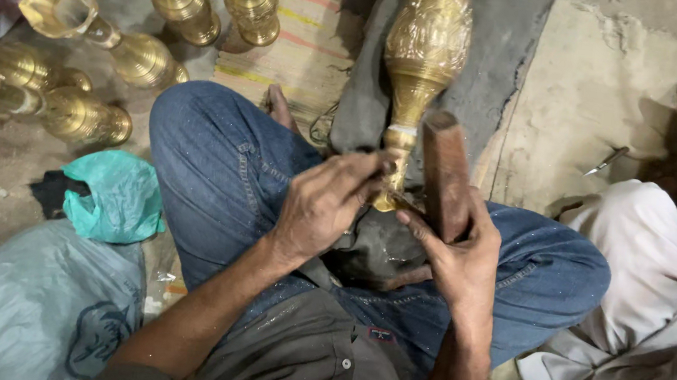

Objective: The person sits cross-legged on the floor with a brass vase held against a sandbag on their lap. They hold a steel punch against the vase's flared base and repeatedly strike it with a wooden mallet, repositioning the punch around the rim to shape and emboss the brass.

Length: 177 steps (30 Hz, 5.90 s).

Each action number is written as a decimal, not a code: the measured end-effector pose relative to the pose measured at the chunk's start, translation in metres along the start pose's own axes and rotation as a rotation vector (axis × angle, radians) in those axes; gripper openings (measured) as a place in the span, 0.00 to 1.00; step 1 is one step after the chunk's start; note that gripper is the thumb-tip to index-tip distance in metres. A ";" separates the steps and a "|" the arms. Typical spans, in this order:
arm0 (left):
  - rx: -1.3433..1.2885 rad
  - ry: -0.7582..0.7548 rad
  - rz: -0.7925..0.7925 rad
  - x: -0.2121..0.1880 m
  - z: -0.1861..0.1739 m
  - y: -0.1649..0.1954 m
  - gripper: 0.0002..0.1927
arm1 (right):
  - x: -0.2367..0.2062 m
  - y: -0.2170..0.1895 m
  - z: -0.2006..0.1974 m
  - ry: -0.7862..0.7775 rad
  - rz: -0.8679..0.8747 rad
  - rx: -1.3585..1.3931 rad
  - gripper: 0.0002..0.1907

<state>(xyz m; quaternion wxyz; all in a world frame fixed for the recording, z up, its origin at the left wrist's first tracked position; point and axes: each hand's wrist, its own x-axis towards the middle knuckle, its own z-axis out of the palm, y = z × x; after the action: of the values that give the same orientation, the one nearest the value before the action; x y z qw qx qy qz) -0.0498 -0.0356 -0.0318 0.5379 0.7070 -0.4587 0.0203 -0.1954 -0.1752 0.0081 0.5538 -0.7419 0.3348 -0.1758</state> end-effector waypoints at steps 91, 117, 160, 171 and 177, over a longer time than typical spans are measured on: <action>0.015 -0.737 0.052 0.120 -0.002 0.005 0.17 | 0.027 0.042 -0.089 0.042 -0.073 -0.323 0.17; -0.113 -0.709 0.143 0.116 -0.006 -0.009 0.20 | 0.018 0.013 -0.080 0.100 -0.146 -0.621 0.16; -0.166 -0.821 0.109 0.116 -0.010 -0.016 0.21 | 0.013 0.001 -0.087 0.165 -0.244 -0.491 0.11; -0.274 -0.810 0.070 0.113 -0.015 -0.022 0.22 | 0.009 0.008 -0.081 0.162 -0.307 -0.681 0.12; -0.291 -0.793 0.103 0.111 -0.015 -0.024 0.22 | 0.008 0.013 -0.087 0.164 -0.305 -0.700 0.11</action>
<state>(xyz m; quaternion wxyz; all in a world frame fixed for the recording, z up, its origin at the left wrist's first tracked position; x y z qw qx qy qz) 0.0373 -0.0938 0.0145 0.4120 0.5529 -0.6631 -0.2913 -0.2483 -0.2438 0.0228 0.2061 -0.9108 0.3035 -0.1897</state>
